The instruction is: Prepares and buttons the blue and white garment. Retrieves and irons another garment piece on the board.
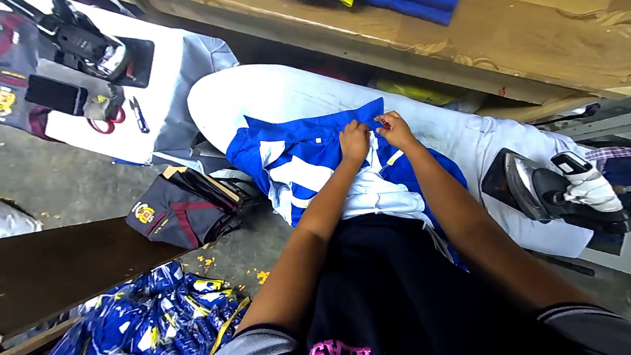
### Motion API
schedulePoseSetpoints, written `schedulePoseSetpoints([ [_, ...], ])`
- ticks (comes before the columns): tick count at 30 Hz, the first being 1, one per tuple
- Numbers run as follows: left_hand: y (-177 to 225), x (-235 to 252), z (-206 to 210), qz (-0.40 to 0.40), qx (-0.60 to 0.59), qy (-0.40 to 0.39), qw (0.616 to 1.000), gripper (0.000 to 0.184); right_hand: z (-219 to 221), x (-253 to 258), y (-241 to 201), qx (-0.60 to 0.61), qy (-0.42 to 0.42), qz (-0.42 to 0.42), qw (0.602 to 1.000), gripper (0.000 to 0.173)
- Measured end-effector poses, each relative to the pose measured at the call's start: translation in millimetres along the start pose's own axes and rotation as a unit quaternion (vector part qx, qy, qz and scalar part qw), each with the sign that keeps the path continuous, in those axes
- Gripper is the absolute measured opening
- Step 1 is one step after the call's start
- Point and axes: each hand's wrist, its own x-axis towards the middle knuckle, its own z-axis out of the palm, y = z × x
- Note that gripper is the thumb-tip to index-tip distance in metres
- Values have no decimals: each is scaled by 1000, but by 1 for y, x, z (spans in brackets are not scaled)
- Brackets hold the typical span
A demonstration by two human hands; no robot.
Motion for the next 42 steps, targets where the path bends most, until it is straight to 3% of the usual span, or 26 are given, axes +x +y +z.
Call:
schedulePoseSetpoints([
  [5, 4, 2, 1, -37, -4, -3, 999, 23, 0, -2, -1, 10, 0, 7, 1000, 40],
  [9, 12, 10, -14, -98, -44, -63, 992, 25, -1, -2, -1, 53, 8, 32, 998, 51],
  [13, 10, 13, -17, -97, -27, -67, 993, 27, -2, -6, -2, 51, 10, 35, 998, 43],
  [21, 2, 18, -21, -126, -106, -59, 985, 33, 3, -14, -7, 11, 24, 14, 1000, 38],
  [27, -12, 20, -20, -104, -202, -68, 972, 33, -2, -17, -25, -67, -12, 0, 998, 35],
  [31, -12, 20, -20, -104, -206, -80, 970, 33, -4, -19, -46, -166, -67, 57, 982, 41],
  [36, -16, 12, -17, -69, -188, -80, 977, 29, 2, -21, -46, -194, -39, 62, 978, 45],
  [42, -17, -1, -13, 35, -58, -74, 995, 26, 6, -26, -36, -213, -4, 48, 976, 40],
])
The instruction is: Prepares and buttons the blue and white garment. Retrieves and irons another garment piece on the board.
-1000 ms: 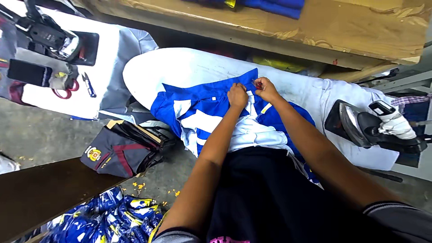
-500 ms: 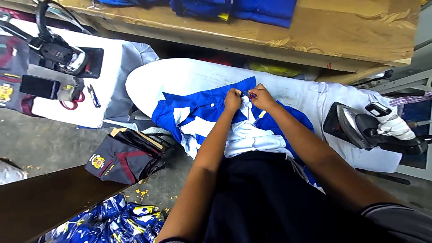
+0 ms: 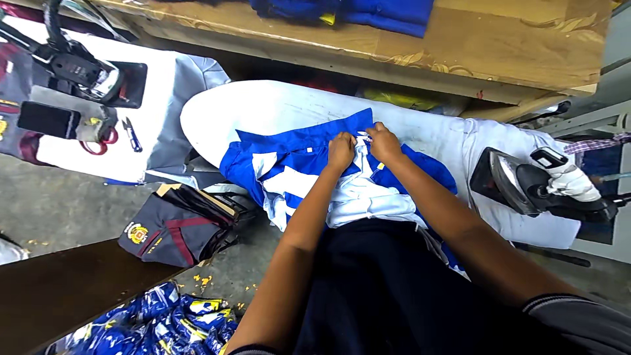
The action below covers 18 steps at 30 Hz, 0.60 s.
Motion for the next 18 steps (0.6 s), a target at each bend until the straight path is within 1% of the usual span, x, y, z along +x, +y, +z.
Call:
schedulePoseSetpoints([
  [4, -3, -2, 3, 28, 11, 2, 1000, 25, 5, 0, 6, -2, 26, -5, 1000, 41],
  [6, -5, -3, 4, 28, 3, 7, 1000, 24, 5, -1, 7, -2, 25, -13, 1000, 40],
  [9, -6, -2, 3, 20, -18, 7, 1000, 24, 3, -3, 7, 26, 21, 2, 999, 41],
  [11, -7, -1, 0, 5, -64, 3, 998, 24, 2, -3, 7, 46, 13, 18, 999, 43],
  [13, -9, 0, -6, -19, -157, 16, 987, 26, 1, -3, 8, 64, 6, 30, 998, 44],
  [15, -9, -7, -24, -43, -276, 54, 959, 27, -2, -3, 11, 92, 15, 30, 995, 43],
  [16, -11, -19, -41, -41, -315, 77, 945, 27, -5, -4, 13, 112, 29, 24, 993, 42],
  [18, -24, -60, -85, -16, -326, 136, 936, 27, -16, -12, 18, 149, 71, 10, 986, 42],
])
